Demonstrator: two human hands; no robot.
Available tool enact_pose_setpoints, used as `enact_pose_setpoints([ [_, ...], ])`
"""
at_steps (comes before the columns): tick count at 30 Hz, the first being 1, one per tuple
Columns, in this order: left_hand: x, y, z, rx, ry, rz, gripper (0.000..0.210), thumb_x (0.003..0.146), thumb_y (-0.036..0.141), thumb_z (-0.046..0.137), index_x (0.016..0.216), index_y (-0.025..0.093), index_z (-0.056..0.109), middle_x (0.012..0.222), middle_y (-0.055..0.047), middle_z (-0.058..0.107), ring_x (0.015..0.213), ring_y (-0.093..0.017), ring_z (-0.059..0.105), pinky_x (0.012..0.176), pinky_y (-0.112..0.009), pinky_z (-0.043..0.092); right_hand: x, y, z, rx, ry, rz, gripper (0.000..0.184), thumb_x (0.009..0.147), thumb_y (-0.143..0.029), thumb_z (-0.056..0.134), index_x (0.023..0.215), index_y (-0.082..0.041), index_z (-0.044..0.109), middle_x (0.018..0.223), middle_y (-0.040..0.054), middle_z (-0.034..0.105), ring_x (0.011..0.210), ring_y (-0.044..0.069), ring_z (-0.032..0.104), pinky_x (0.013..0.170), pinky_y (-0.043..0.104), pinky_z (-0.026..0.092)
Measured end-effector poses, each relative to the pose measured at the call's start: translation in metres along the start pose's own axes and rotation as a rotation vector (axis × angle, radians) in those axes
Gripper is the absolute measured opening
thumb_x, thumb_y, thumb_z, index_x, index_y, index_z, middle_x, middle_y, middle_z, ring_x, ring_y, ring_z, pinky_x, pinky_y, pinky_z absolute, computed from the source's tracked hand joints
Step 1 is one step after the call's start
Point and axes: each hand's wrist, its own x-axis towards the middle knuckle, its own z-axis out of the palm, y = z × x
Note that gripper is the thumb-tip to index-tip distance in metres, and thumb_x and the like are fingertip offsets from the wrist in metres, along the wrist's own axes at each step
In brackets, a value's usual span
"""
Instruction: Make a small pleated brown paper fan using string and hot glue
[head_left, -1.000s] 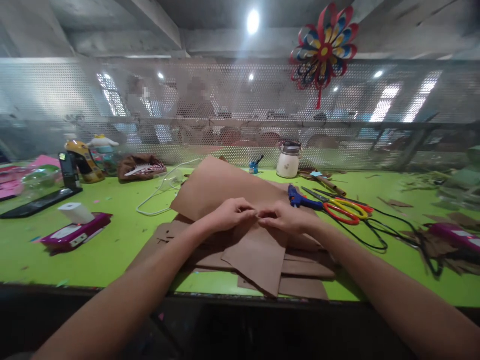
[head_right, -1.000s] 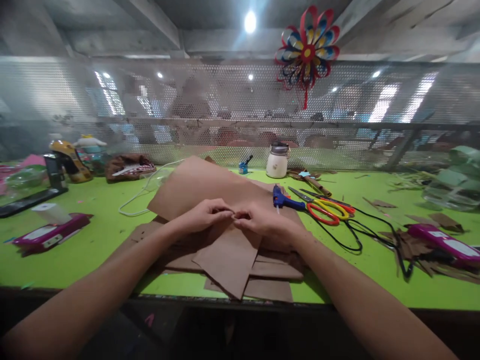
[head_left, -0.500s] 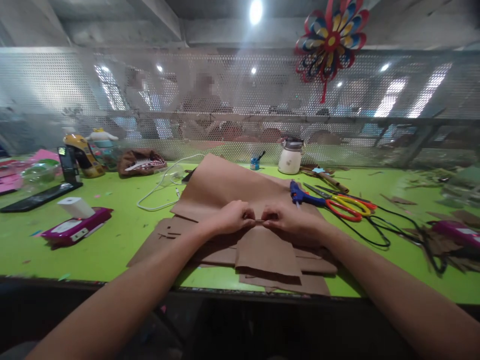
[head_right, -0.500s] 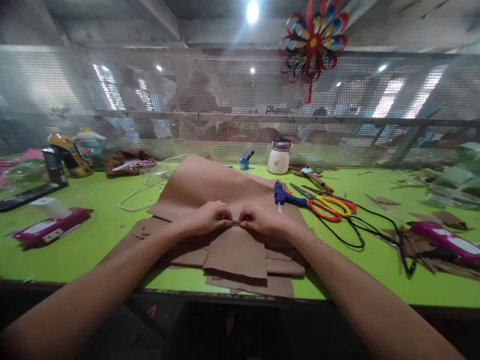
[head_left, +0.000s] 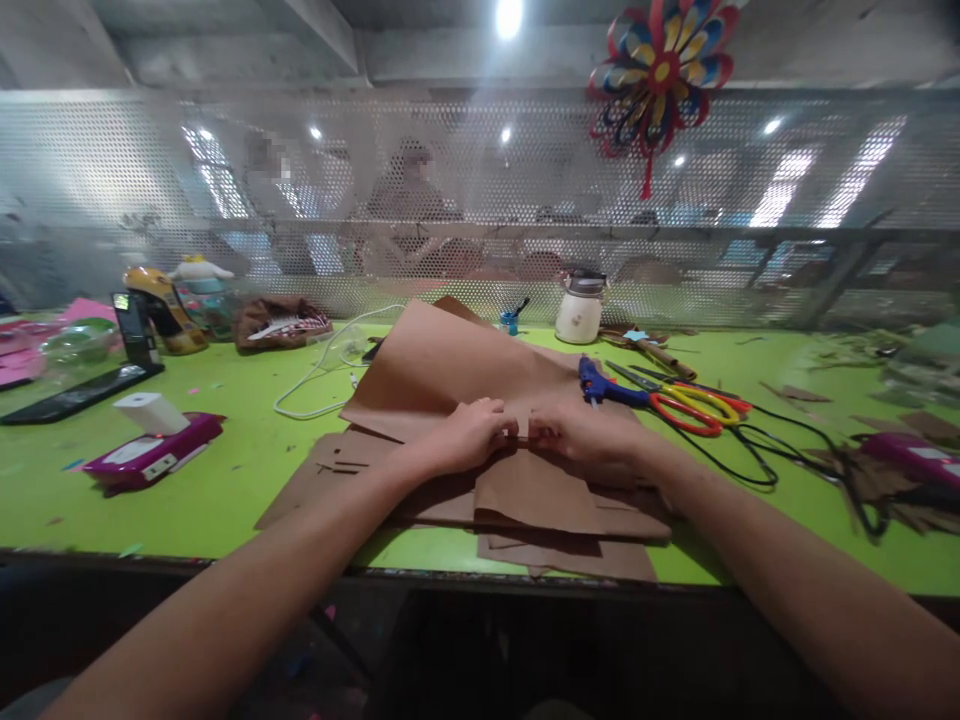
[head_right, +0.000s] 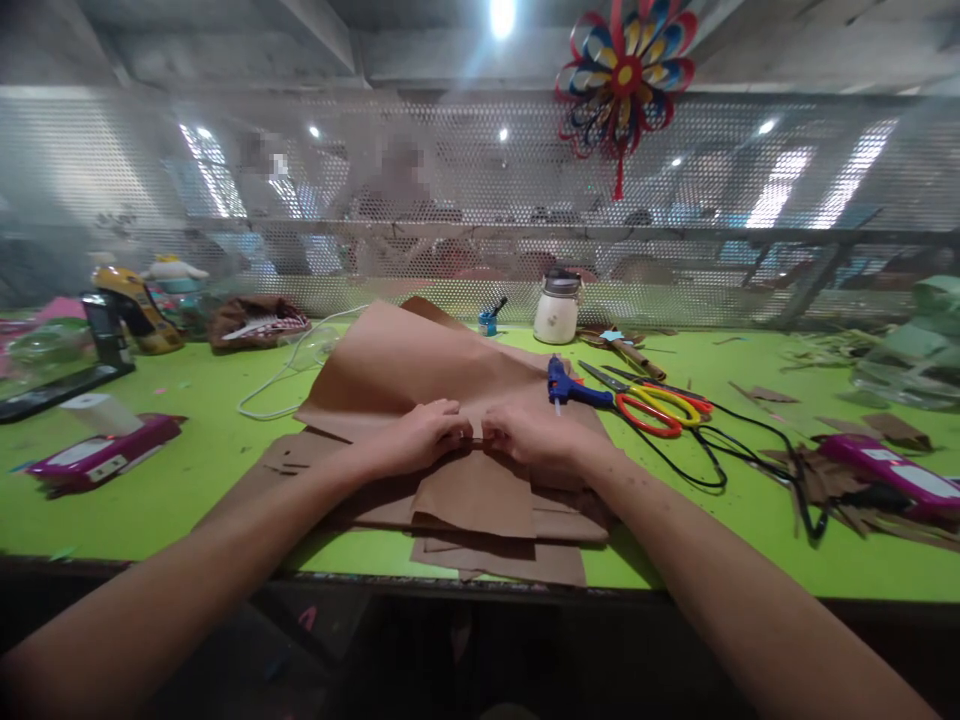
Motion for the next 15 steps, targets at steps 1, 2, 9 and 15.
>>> enact_pose_setpoints([
  [1,-0.001,0.002,-0.002,0.02,-0.013,0.007,0.021,0.089,0.027,0.043,0.089,0.018,0.061,0.089,-0.006,0.055,0.081,-0.018,0.05,0.069,-0.027,0.037,-0.001,-0.001,-0.002,-0.042,-0.022,-0.01,0.015,0.081,-0.016,0.048,0.08,-0.014,0.063,0.074,0.004,0.063,0.061,0.012,0.049,0.052,0.022,0.029],
  [2,-0.002,0.003,-0.004,0.036,-0.028,0.013,0.02,0.089,0.027,0.043,0.088,0.018,0.061,0.09,-0.006,0.054,0.082,-0.018,0.05,0.069,-0.027,0.037,-0.003,-0.002,-0.004,-0.086,-0.044,-0.014,0.016,0.081,-0.016,0.048,0.08,-0.015,0.064,0.074,0.0043,0.064,0.061,0.012,0.049,0.052,0.022,0.027],
  [9,-0.003,0.01,-0.015,0.044,-0.091,0.042,0.015,0.085,0.018,0.045,0.087,0.016,0.059,0.091,-0.007,0.053,0.081,-0.017,0.05,0.069,-0.027,0.036,-0.016,-0.007,-0.006,-0.26,-0.099,0.093,0.016,0.081,-0.025,0.049,0.075,-0.016,0.061,0.067,0.0039,0.061,0.05,0.011,0.043,0.046,0.024,0.021],
  [15,-0.004,0.007,-0.014,0.015,-0.094,0.047,0.019,0.087,0.02,0.042,0.088,0.017,0.061,0.09,-0.006,0.054,0.077,-0.016,0.05,0.07,-0.027,0.037,-0.018,-0.002,-0.005,-0.291,-0.104,0.081,0.018,0.082,-0.027,0.045,0.078,-0.017,0.059,0.072,0.0052,0.062,0.055,0.013,0.047,0.048,0.024,0.022],
])
